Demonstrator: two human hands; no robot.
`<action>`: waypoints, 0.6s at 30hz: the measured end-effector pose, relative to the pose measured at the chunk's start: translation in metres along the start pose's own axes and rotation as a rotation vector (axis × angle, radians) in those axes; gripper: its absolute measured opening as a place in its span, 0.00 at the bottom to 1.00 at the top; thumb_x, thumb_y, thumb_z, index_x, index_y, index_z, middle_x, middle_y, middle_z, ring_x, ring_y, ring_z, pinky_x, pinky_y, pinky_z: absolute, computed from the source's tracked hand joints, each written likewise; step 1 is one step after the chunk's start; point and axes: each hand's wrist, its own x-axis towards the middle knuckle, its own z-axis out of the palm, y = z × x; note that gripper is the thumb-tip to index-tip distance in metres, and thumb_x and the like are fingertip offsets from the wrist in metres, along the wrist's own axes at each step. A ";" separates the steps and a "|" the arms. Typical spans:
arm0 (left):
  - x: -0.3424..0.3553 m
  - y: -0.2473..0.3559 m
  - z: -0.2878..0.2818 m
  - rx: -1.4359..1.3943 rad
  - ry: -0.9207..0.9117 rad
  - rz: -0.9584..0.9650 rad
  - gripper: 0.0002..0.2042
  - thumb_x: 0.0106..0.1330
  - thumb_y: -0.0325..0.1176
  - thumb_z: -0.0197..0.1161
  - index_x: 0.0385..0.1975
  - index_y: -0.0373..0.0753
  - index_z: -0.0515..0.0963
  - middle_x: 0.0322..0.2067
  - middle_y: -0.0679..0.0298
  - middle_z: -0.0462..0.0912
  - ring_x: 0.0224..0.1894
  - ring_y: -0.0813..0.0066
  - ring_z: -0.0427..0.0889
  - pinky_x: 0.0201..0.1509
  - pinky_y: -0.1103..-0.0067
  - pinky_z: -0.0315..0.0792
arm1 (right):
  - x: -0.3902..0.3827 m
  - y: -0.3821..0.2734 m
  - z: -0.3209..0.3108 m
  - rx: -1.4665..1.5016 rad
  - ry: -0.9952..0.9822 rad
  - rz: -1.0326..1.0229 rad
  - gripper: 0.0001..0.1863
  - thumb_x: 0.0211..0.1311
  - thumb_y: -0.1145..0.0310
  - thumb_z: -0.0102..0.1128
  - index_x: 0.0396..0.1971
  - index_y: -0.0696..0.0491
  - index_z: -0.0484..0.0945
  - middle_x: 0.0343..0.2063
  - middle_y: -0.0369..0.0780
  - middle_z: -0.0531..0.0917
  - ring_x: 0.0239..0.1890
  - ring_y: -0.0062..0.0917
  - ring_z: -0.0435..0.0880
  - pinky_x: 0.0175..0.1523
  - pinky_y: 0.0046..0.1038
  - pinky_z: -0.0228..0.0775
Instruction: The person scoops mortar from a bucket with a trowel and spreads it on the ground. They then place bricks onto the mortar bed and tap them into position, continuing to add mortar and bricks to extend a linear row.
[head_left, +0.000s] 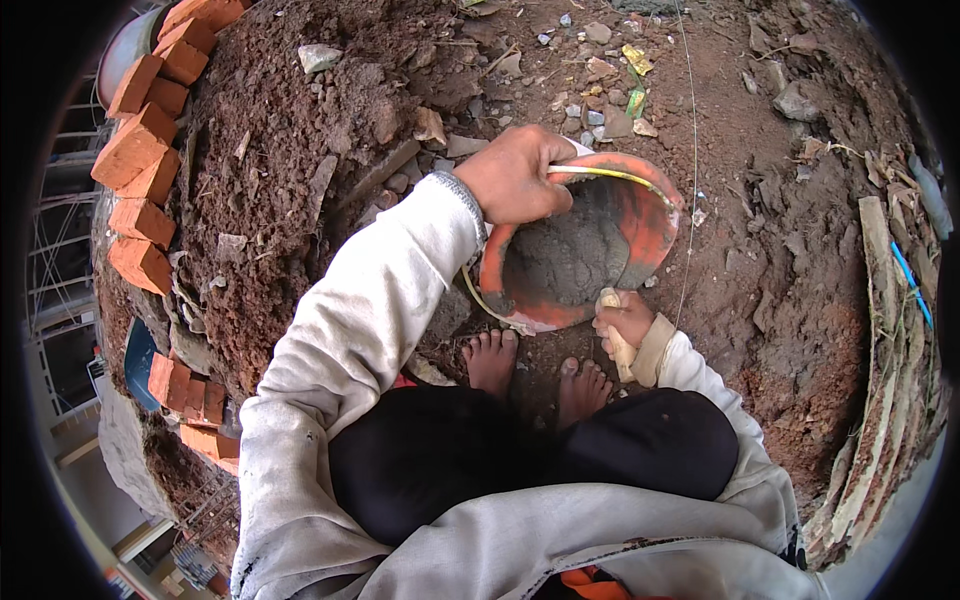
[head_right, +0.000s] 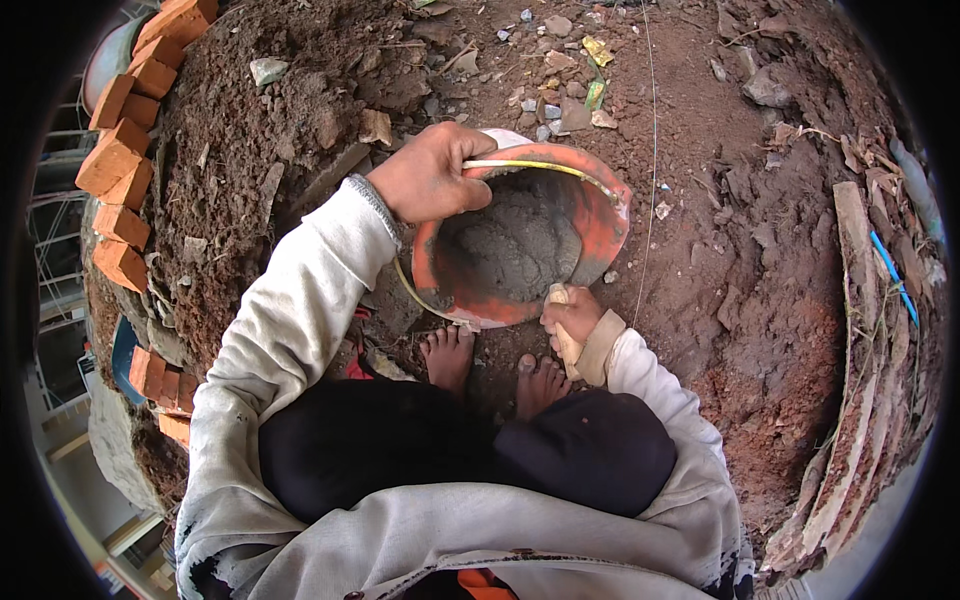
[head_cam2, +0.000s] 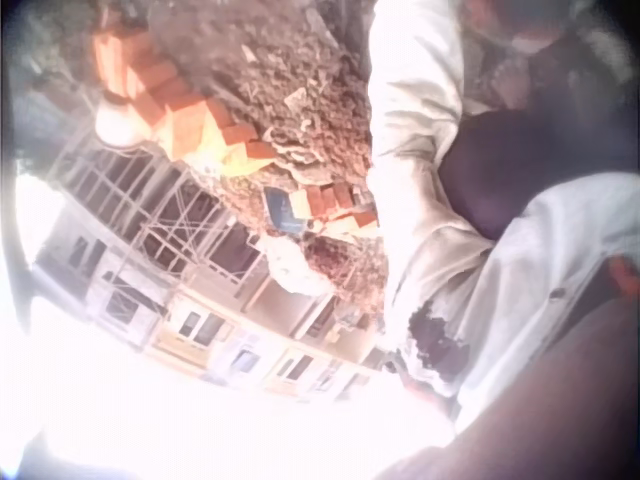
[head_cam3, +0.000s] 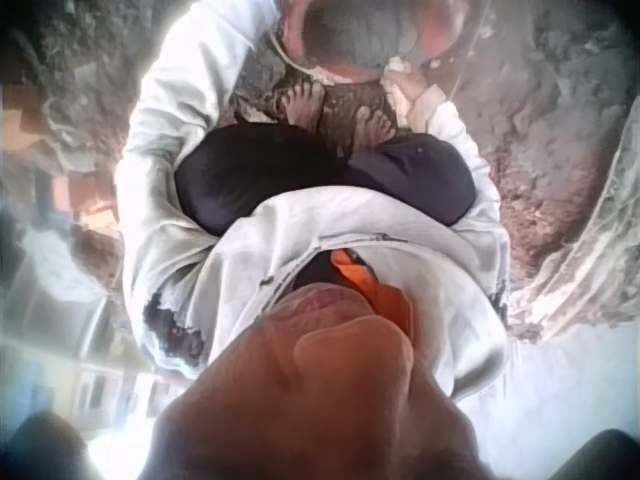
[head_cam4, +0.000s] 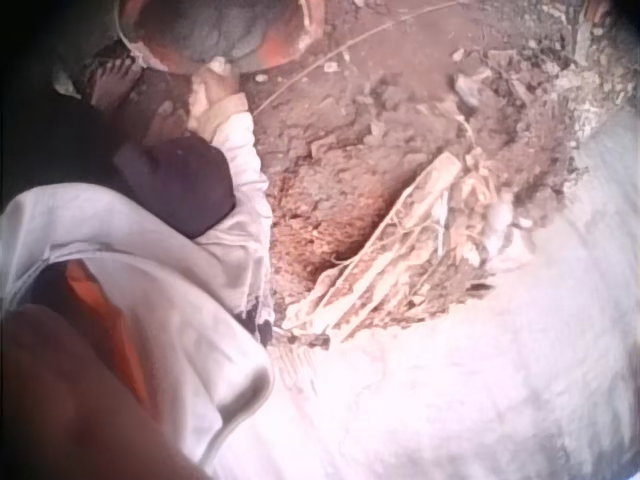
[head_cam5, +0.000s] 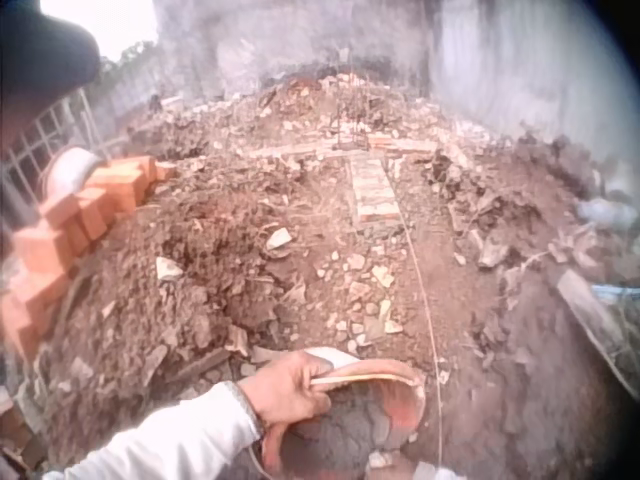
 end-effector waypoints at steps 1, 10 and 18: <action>-0.001 -0.003 -0.009 -0.048 0.018 -0.072 0.08 0.48 0.22 0.60 0.18 0.35 0.65 0.15 0.71 0.63 0.19 0.85 0.62 0.24 0.80 0.61 | 0.002 0.001 0.002 0.051 -0.101 0.056 0.04 0.51 0.74 0.56 0.27 0.54 0.70 0.16 0.37 0.72 0.11 0.25 0.73 0.14 0.30 0.65; -0.010 -0.028 -0.031 -0.231 -0.013 -0.111 0.07 0.47 0.18 0.57 0.20 0.37 0.68 0.18 0.77 0.62 0.22 0.91 0.59 0.24 0.87 0.56 | 0.019 0.000 0.049 0.447 -0.505 0.096 0.07 0.54 0.71 0.56 0.30 0.51 0.68 0.18 0.34 0.71 0.14 0.21 0.74 0.18 0.28 0.71; -0.014 -0.029 -0.022 -0.319 0.051 -0.171 0.09 0.48 0.18 0.57 0.18 0.38 0.64 0.17 0.77 0.61 0.20 0.89 0.59 0.23 0.86 0.56 | -0.007 -0.069 0.051 -0.187 -0.278 -0.213 0.09 0.51 0.71 0.58 0.30 0.58 0.69 0.17 0.39 0.74 0.15 0.26 0.77 0.19 0.29 0.70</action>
